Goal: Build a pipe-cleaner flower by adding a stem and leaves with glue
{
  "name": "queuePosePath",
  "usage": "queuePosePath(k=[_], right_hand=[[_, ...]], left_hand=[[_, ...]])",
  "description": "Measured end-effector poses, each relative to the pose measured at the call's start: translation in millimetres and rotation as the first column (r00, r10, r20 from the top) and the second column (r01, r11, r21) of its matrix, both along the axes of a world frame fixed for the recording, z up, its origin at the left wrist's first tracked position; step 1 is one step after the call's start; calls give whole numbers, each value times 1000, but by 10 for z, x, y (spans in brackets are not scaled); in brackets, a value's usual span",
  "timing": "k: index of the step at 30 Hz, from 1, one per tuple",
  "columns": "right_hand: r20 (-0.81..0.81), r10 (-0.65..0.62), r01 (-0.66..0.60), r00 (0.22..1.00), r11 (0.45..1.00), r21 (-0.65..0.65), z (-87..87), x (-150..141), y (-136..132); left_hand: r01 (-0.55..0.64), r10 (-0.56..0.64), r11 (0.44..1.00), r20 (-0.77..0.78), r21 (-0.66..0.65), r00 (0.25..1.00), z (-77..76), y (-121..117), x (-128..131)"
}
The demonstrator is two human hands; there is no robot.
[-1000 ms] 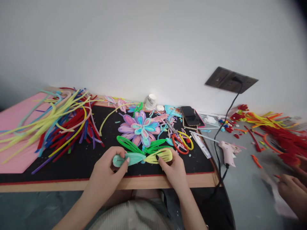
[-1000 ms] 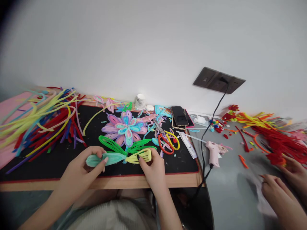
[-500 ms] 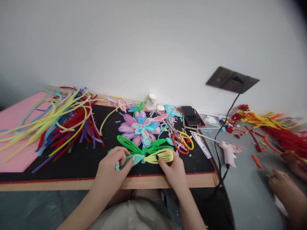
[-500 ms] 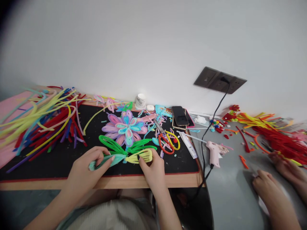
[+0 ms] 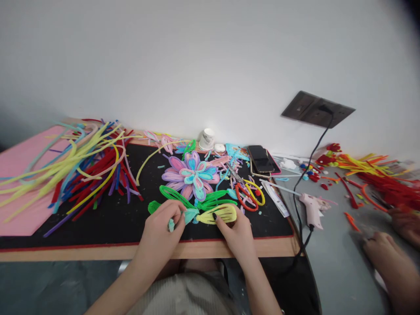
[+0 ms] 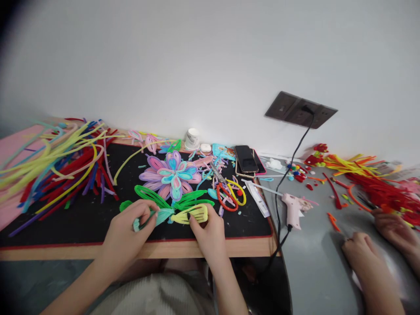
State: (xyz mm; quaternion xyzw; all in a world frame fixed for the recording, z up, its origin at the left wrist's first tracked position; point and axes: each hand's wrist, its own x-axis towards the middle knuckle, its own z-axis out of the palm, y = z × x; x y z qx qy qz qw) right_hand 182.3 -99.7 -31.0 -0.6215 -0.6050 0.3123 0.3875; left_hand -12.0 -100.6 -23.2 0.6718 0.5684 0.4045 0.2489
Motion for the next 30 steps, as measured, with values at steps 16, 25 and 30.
queuePosePath(k=[16,25,30], right_hand=[[-20,9,-10,1000,1000,-26,5,-3,4],[-31,20,-21,999,1000,-22,-20,-3,2],[-30,21,-22,999,999,-29,-26,9,7]], left_hand=[[145,-158,964,-45,-221,986,43,6,2],[161,-192,949,-94,-271,977,90,22,3],[158,-196,944,-110,-288,974,100,30,5]])
